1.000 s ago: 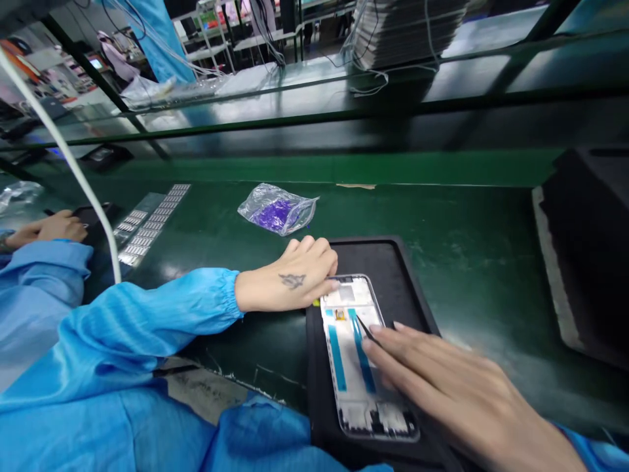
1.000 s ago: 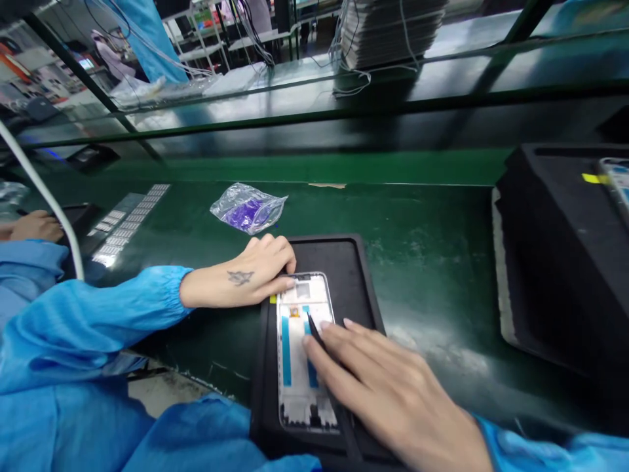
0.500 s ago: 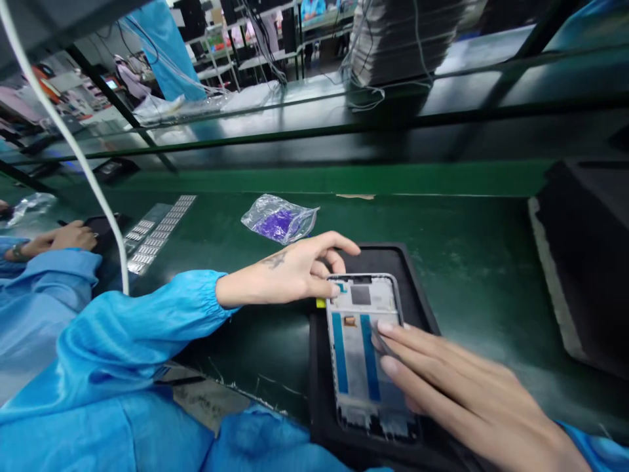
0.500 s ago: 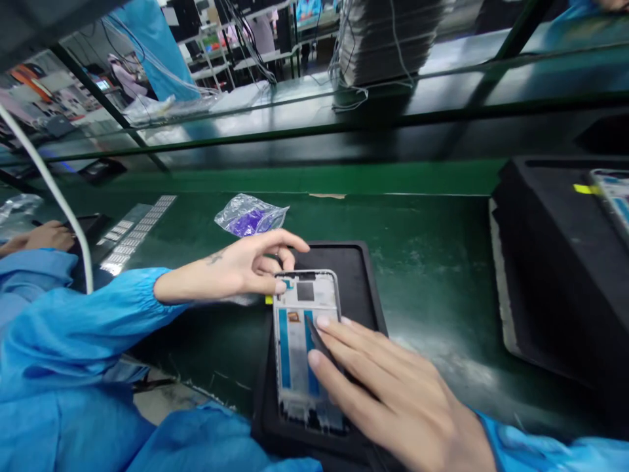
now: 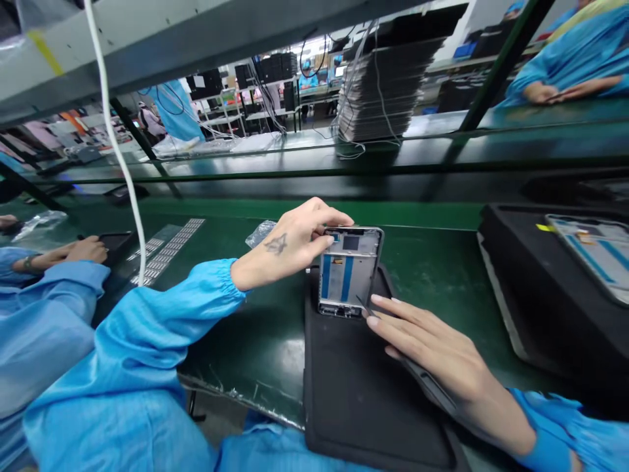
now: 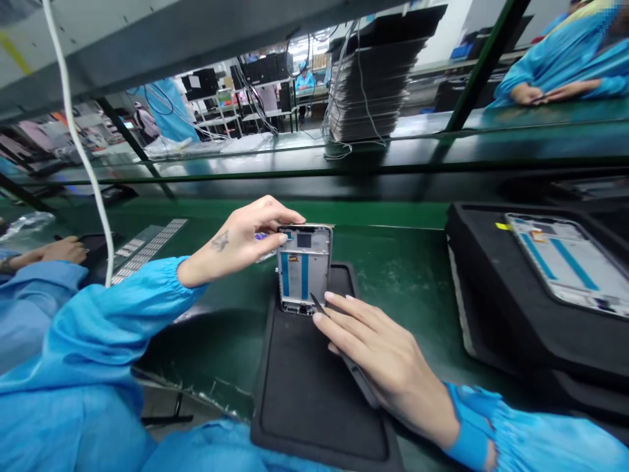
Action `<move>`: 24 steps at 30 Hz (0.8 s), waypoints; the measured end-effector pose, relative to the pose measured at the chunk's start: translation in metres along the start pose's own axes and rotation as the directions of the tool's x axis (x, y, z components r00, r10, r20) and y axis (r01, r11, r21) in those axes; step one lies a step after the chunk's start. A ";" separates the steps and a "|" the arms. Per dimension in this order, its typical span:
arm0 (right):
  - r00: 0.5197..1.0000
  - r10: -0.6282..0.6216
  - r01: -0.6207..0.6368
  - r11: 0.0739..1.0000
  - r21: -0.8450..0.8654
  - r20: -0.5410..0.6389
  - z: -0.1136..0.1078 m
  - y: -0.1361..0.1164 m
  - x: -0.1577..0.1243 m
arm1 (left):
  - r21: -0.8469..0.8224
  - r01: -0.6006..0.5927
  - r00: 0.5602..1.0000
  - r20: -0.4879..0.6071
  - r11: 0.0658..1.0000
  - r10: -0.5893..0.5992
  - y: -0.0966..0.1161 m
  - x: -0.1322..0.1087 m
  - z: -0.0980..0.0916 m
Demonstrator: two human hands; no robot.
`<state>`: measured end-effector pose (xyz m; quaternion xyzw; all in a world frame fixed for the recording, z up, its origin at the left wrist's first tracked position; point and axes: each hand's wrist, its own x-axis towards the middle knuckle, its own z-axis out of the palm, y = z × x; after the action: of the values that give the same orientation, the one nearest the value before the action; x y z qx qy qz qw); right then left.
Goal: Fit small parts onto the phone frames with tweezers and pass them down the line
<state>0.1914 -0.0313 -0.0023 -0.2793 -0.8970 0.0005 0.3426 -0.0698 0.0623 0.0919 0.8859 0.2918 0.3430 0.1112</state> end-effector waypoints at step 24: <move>0.992 0.065 -0.047 0.985 0.167 -0.108 -0.016 -0.006 0.007 | -0.412 0.110 0.977 -0.124 0.904 -0.175 -0.025 0.006 0.020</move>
<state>0.1943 -0.0364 0.0155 -0.2749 -0.8648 0.0681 0.4147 -0.0635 0.0862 0.0705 0.7902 0.2870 0.4556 0.2926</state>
